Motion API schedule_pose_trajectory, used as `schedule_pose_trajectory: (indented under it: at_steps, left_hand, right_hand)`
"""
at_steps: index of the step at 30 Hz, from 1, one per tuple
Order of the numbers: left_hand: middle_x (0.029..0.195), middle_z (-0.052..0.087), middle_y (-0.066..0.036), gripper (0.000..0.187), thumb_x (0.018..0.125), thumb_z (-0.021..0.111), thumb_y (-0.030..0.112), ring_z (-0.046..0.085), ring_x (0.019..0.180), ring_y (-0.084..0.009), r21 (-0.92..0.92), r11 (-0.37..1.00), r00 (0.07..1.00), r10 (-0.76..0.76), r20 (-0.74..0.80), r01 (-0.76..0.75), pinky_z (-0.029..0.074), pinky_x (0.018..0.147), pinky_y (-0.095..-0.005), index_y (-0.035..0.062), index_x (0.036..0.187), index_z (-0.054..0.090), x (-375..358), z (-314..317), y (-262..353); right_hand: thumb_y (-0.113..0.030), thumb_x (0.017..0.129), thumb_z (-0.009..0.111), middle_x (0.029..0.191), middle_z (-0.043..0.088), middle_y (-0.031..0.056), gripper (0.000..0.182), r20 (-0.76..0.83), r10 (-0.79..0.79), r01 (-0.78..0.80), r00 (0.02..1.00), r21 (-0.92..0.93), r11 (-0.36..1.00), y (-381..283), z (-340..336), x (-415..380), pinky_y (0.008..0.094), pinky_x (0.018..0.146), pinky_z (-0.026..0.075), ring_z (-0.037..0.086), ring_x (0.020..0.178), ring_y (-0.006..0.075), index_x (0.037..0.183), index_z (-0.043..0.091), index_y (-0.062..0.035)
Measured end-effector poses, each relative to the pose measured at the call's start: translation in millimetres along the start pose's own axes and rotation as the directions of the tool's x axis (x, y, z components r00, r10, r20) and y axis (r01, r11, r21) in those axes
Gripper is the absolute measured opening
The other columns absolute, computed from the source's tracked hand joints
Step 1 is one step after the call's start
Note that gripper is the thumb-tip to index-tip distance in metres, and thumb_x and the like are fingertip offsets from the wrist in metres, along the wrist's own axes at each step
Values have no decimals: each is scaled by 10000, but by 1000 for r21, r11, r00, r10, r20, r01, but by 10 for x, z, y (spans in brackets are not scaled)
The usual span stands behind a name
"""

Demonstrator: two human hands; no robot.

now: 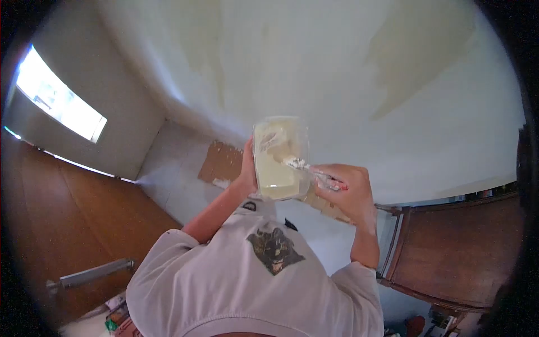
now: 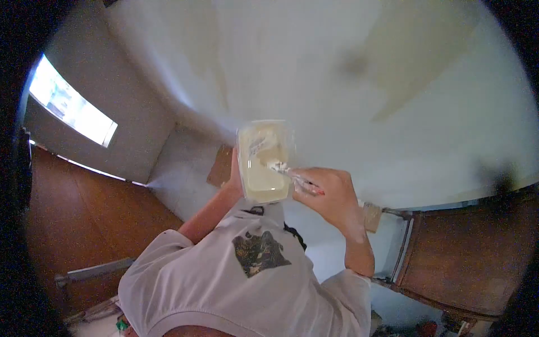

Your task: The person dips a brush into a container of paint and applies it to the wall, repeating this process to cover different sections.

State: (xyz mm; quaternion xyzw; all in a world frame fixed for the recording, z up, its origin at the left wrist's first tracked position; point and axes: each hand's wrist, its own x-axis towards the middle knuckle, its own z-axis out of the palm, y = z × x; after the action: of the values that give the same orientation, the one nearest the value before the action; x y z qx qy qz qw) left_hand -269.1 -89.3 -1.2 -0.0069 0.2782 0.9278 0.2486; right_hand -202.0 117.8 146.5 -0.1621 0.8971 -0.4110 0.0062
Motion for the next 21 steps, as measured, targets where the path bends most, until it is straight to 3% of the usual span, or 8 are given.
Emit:
schedule_pose_trajectory:
  at_steps: [4,5,11,17,21]
  left_hand:
    - [1322,545,-120,701,928,256,624,568,1175,-300,-28,1000,1000,-7,-29,7,471,992,-472,133,1395,437,-1,214,-126]
    - [1320,546,-120,702,929,254,626,573,1166,-298,-62,998,1000,-11,-11,11,475,988,-469,131,1392,439,-134,217,57]
    - [1305,554,-117,706,930,252,631,594,1135,-287,-121,992,996,-42,-79,32,489,972,-454,123,1381,444,-7,96,77]
    - [1300,551,-105,648,964,240,576,577,1157,-261,-49,998,999,-30,-39,28,476,990,-444,126,1395,416,49,178,58]
    - [1304,548,-98,640,969,235,572,568,1167,-254,-9,1000,998,-8,-55,7,469,993,-440,133,1399,412,230,-49,-174]
  right_hand:
    - [-108,711,751,939,716,137,328,59,32,-33,998,19,999,182,-98,100,293,738,539,698,793,198,1032,719,-48]
    - [-114,713,752,941,716,135,325,78,44,-43,996,-18,999,-69,-28,152,295,739,539,699,792,201,1030,720,-51]
    - [-135,723,750,950,719,119,328,0,184,-183,983,84,979,-9,-15,164,290,781,527,699,832,213,1041,719,-62]
    - [-145,751,726,1043,699,121,381,-10,100,-100,995,-38,994,97,148,84,324,772,537,696,864,234,1126,683,-96]
    - [-133,746,725,1002,705,112,365,-84,107,-101,991,75,992,427,281,54,311,738,538,691,818,237,1109,691,-103]
